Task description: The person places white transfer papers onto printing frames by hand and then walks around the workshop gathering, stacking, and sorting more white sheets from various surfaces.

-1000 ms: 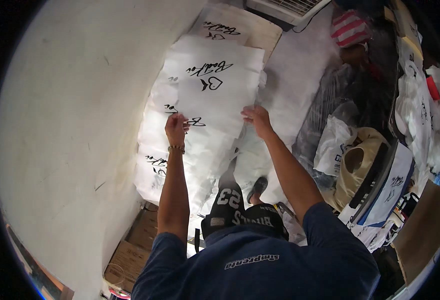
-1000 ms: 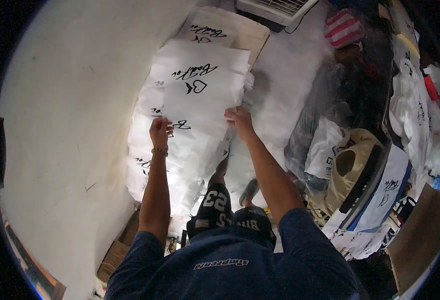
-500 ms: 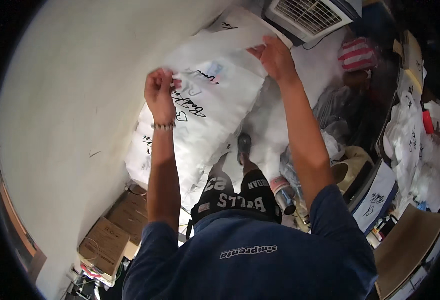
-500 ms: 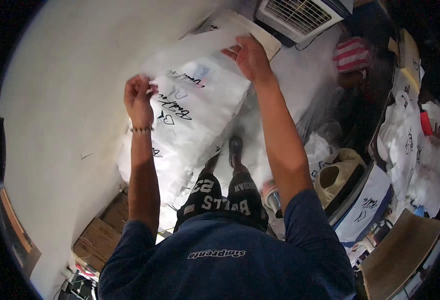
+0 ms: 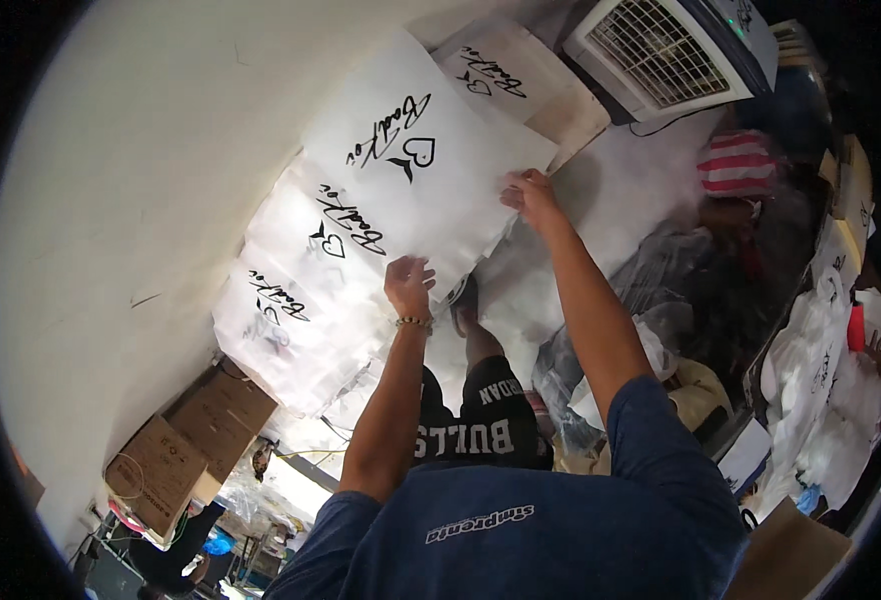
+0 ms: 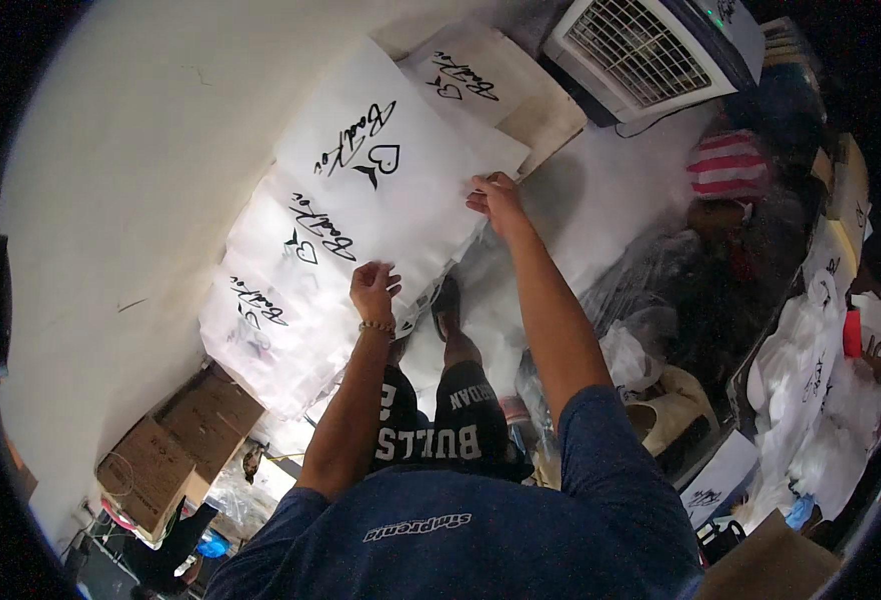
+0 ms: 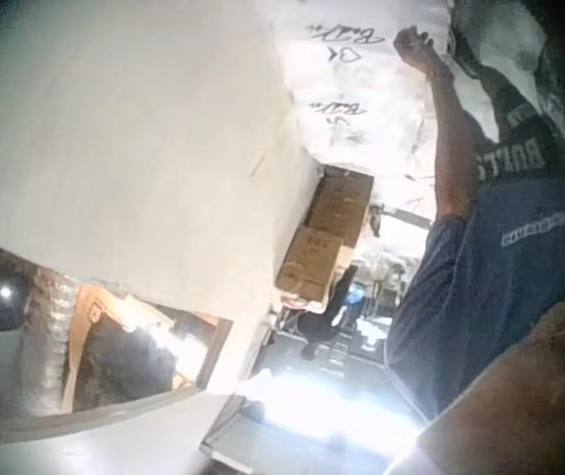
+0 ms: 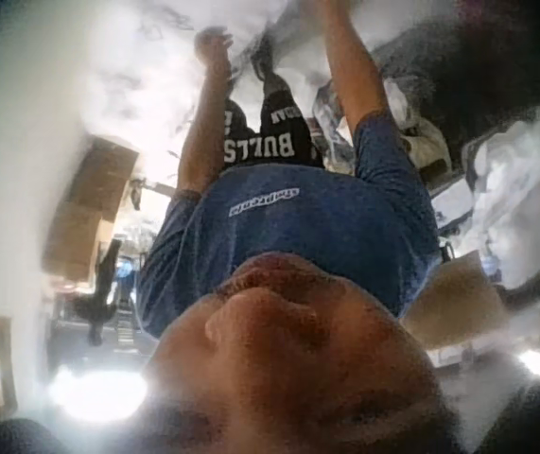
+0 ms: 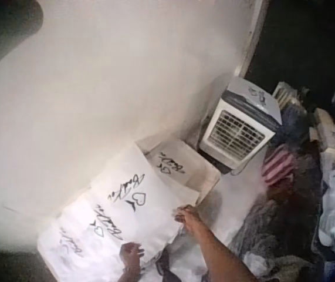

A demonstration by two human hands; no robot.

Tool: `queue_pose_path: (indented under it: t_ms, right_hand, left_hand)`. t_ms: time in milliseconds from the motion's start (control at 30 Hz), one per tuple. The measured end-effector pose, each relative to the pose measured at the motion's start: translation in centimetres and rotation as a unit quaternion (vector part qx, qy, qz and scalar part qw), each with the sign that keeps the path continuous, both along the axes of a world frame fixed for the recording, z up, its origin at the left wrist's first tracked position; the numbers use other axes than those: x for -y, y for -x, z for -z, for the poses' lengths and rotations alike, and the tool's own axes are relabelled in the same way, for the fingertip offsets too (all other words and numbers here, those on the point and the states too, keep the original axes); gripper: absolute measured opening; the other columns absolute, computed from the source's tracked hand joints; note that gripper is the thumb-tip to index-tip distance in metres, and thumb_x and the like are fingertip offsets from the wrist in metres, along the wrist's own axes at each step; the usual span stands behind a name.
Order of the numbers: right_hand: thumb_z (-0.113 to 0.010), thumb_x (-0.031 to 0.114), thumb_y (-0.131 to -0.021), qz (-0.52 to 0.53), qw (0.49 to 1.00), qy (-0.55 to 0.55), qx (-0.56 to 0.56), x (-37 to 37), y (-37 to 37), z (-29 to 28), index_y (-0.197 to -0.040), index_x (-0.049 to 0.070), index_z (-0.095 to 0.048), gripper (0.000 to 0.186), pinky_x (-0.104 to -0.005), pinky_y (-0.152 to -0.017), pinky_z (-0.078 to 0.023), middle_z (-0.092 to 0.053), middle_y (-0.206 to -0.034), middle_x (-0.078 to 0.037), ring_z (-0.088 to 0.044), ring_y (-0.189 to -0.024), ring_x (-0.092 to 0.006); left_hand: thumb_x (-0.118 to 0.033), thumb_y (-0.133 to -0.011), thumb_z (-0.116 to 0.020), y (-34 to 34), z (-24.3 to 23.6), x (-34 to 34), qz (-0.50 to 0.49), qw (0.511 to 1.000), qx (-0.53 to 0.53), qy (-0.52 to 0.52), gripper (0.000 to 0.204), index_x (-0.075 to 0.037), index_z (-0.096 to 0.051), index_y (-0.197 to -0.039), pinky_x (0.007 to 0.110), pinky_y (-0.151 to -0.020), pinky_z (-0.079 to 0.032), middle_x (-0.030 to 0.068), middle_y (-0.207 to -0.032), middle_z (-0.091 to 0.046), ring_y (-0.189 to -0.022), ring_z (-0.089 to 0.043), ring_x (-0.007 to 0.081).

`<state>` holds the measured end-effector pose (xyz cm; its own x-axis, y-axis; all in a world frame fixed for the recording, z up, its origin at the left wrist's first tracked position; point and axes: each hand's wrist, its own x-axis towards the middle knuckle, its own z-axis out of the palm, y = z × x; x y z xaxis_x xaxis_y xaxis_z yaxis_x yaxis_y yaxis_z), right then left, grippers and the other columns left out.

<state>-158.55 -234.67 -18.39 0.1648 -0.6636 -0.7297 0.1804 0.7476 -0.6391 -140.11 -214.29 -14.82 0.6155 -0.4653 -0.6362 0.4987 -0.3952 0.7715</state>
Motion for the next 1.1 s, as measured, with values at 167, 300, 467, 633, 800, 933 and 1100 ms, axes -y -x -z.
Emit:
queue_pose_path:
  t_ms: [167, 300, 467, 633, 800, 933, 1100]
  right_hand:
    - [-0.067, 0.012, -0.086, 0.029, 0.999, 0.001, -0.023, 0.3, 0.0, 2.1, -0.095, 0.007, -0.048, 0.021, -0.0345, -0.064, -0.059, -0.059, -0.085, -0.008, -0.061, -0.068, -0.0176]
    - [-0.067, 0.013, -0.086, 0.012, 0.996, 0.022, -0.087, 1.2, 0.3, 1.6, -0.097, 0.006, -0.049, 0.022, -0.0346, -0.063, -0.059, -0.059, -0.086, -0.009, -0.06, -0.067, -0.0171]
    - [-0.067, 0.014, -0.086, 0.024, 0.997, 0.015, -0.077, 1.3, 0.6, 1.4, -0.098, 0.005, -0.049, 0.023, -0.0341, -0.061, -0.059, -0.058, -0.085, -0.008, -0.06, -0.066, -0.0175]
    - [-0.069, 0.016, -0.085, 0.018, 0.997, 0.019, -0.072, 1.4, 1.2, 1.9, -0.102, 0.006, -0.048, 0.028, -0.0343, -0.063, -0.058, -0.056, -0.084, -0.006, -0.057, -0.067, -0.0166]
    - [-0.067, 0.016, -0.086, 0.025, 0.994, 0.011, -0.109, 1.5, 1.4, 2.4, -0.101, 0.007, -0.049, 0.025, -0.0336, -0.061, -0.058, -0.057, -0.084, -0.007, -0.061, -0.07, -0.0184]
    - [-0.068, 0.019, -0.086, 0.012, 0.995, 0.007, -0.097, 1.2, 1.5, 1.9, -0.102, 0.007, -0.052, 0.025, -0.0336, -0.061, -0.056, -0.058, -0.087, -0.007, -0.062, -0.075, -0.0184]
    - [-0.067, 0.031, -0.088, 0.03, 0.991, 0.007, -0.129, 0.1, 2.9, 1.4, -0.105, 0.008, -0.056, 0.031, -0.0312, -0.057, -0.049, -0.059, -0.088, -0.004, -0.061, -0.072, -0.0185]
  left_hand:
    - [-0.007, -0.083, -0.066, 0.9, 1.8, 0.3, 0.017, 1.0, -0.014, -0.019, 0.027, -0.001, -0.052, -0.105, 0.028, -0.052, -0.053, 0.0126, -0.088, -0.067, -0.064, -0.066, 0.0207]
    - [-0.008, -0.084, -0.064, 1.4, 1.4, 0.8, 0.034, 0.998, -0.04, -0.047, 0.031, 0.002, -0.048, -0.109, 0.03, -0.052, -0.054, 0.0174, -0.093, -0.068, -0.065, -0.068, 0.0228]
    - [-0.008, -0.084, -0.063, 1.6, 1.3, 1.2, 0.078, 0.996, -0.017, -0.05, 0.03, 0.001, -0.049, -0.109, 0.028, -0.052, -0.052, 0.0162, -0.091, -0.068, -0.065, -0.068, 0.0218]
    - [-0.009, -0.084, -0.064, 1.4, 1.8, 1.9, 0.086, 0.994, -0.023, -0.068, 0.031, 0.001, -0.05, -0.11, 0.028, -0.051, -0.051, 0.0152, -0.089, -0.068, -0.064, -0.068, 0.0213]
    - [-0.012, -0.084, -0.065, 1.2, 0.6, 1.9, 0.125, 0.987, -0.011, -0.098, 0.035, 0.003, -0.05, -0.112, 0.03, -0.053, -0.053, 0.0145, -0.087, -0.068, -0.065, -0.068, 0.0216]
    - [-0.014, -0.085, -0.064, 0.3, -1.1, -0.7, 0.154, 0.979, 0.035, -0.132, 0.036, 0.004, -0.05, -0.113, 0.029, -0.054, -0.053, 0.0135, -0.086, -0.068, -0.067, -0.067, 0.0198]
    - [-0.025, -0.083, -0.065, -3.5, -3.2, -9.8, 0.312, 0.939, -0.013, -0.145, 0.031, -0.002, -0.061, -0.104, 0.032, -0.061, -0.053, 0.0111, -0.084, -0.068, -0.071, -0.068, 0.0196]
